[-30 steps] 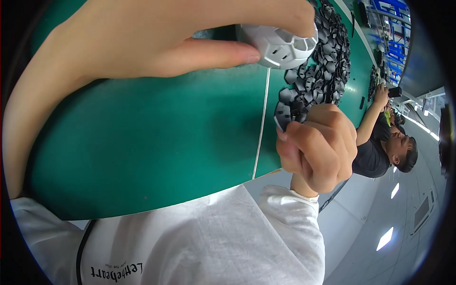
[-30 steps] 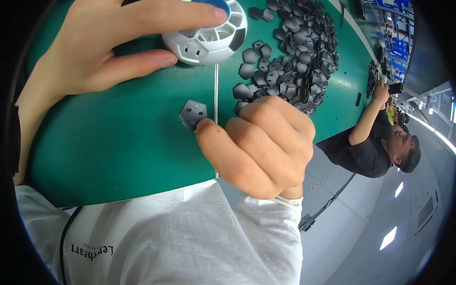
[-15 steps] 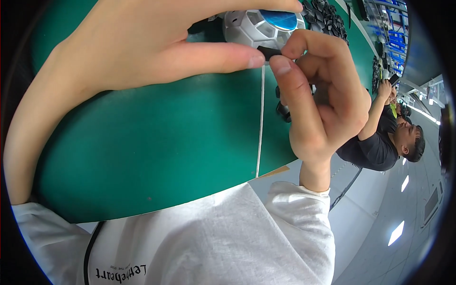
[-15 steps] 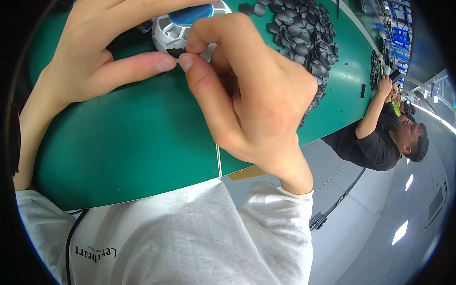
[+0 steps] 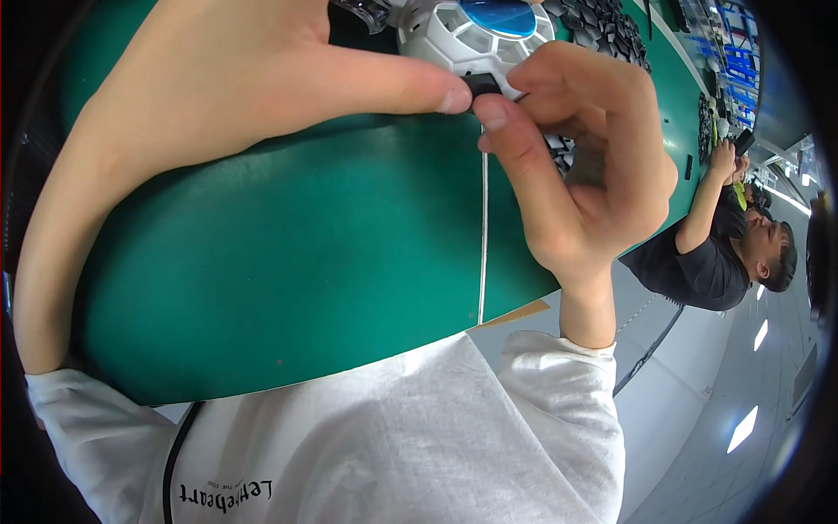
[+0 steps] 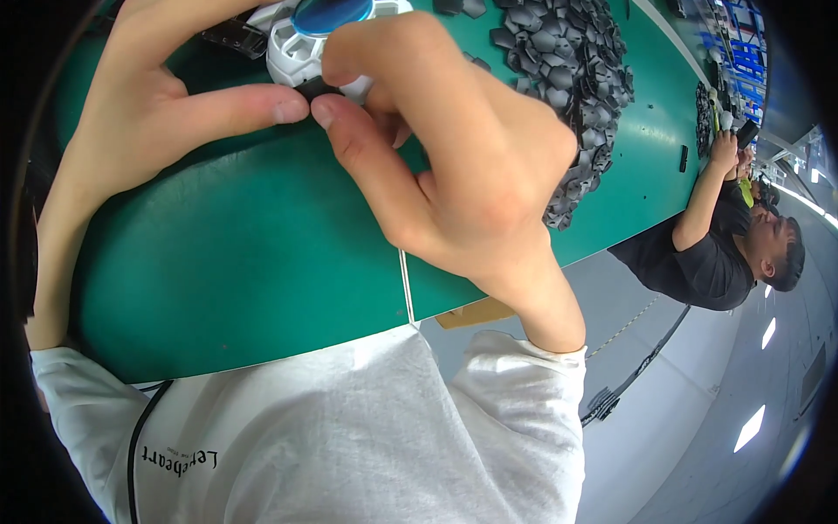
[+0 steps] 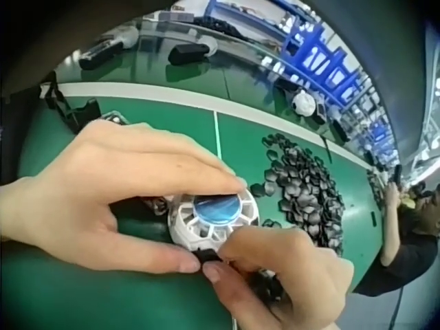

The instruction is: Assembling a spherical electronic device by attaching small black plastic panels to a frame.

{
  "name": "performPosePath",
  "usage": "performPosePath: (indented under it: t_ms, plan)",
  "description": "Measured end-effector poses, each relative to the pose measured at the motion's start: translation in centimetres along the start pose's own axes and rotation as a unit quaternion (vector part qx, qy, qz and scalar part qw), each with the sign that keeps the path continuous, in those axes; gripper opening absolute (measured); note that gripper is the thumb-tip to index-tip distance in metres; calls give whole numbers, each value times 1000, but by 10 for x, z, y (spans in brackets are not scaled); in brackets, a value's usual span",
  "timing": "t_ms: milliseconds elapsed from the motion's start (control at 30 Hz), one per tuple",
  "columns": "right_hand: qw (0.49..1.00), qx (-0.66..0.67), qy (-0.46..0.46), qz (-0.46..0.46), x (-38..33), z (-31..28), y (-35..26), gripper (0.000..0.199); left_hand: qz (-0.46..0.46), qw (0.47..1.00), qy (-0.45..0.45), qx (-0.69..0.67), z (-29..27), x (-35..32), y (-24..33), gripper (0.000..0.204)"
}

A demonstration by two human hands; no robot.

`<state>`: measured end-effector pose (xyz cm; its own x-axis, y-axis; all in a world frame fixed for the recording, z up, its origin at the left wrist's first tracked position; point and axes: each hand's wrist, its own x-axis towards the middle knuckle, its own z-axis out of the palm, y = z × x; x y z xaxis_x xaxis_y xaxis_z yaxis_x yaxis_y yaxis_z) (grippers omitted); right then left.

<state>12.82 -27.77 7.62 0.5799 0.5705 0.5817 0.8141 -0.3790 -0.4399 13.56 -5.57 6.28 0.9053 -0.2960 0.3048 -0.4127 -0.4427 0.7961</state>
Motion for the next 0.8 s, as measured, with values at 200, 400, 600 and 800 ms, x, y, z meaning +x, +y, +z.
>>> performPosePath:
  t_ms: [200,400,600,800]
  plan:
    - [1000,-12,-2,18,-6,-4,4,32,-14,999,8,-49,6,0,-5,33]
    - [996,-67,54,-11,-5,3,-3,26,14,999,23,-19,3,1,0,33]
    - [998,21,45,48,2,1,-6,27,-80,996,-34,24,-14,-4,6,34]
    - [998,13,6,62,2,-7,-7,36,-103,992,-49,47,-30,-1,-45,36]
